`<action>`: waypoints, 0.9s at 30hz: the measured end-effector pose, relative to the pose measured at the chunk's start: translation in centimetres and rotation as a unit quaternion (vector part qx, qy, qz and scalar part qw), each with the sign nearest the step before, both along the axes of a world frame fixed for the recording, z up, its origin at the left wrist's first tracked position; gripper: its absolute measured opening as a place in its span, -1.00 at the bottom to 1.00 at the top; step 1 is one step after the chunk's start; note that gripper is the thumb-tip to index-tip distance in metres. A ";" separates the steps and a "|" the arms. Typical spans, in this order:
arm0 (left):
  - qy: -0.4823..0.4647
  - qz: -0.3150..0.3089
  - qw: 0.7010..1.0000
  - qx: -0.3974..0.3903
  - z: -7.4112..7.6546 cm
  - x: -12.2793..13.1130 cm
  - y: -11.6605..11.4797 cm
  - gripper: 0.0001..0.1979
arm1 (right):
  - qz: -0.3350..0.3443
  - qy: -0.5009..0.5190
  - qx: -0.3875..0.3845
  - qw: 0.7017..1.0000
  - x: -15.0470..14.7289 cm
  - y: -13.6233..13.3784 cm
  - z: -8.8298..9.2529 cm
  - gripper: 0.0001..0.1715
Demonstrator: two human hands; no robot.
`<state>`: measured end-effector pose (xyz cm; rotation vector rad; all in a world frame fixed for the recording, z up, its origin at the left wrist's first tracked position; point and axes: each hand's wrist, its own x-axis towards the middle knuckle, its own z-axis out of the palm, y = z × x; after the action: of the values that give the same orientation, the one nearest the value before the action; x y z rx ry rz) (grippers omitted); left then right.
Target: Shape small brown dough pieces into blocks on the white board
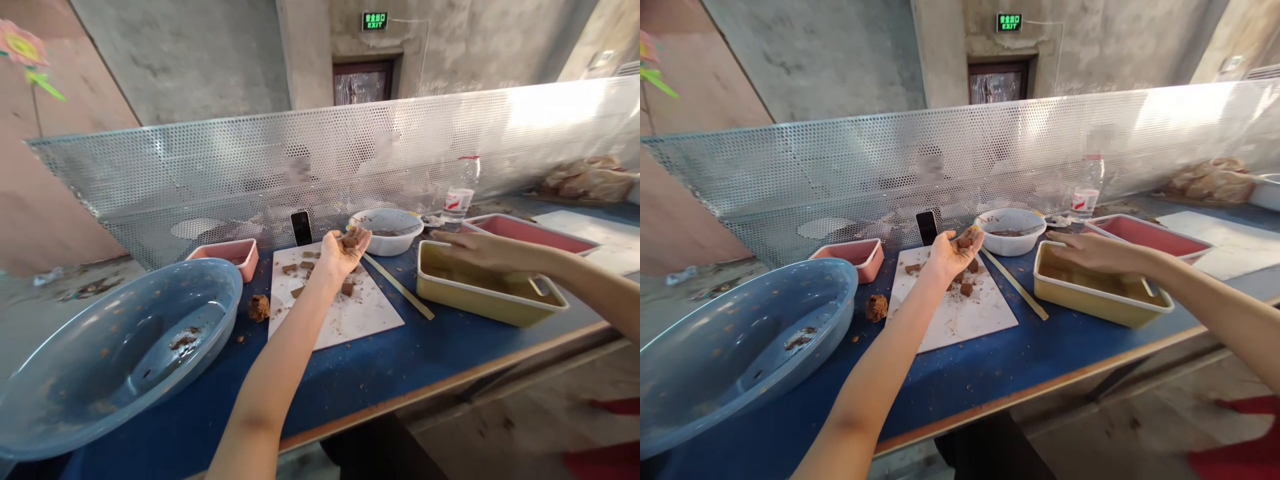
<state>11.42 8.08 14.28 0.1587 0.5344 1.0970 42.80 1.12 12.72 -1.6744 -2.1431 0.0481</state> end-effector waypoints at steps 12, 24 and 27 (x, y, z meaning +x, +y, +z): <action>-0.066 -0.043 0.992 0.095 -0.5 0.4 -1.1 -0.65 | 0.291 -0.074 0.146 0.943 -14.1 0.5 0.7 0.00; -0.051 -0.010 0.981 0.186 0.5 -0.2 -1.6 -0.43 | 0.386 -0.008 0.171 0.907 -16.9 3.0 0.0 -0.13; -0.059 -0.016 0.967 0.249 -0.2 -0.2 -1.0 -0.49 | 0.359 0.045 0.135 0.923 -16.7 2.4 0.8 -0.04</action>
<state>11.21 7.11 14.12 0.5364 0.1397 1.1844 26.14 3.53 13.53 -0.6626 -2.4374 0.0383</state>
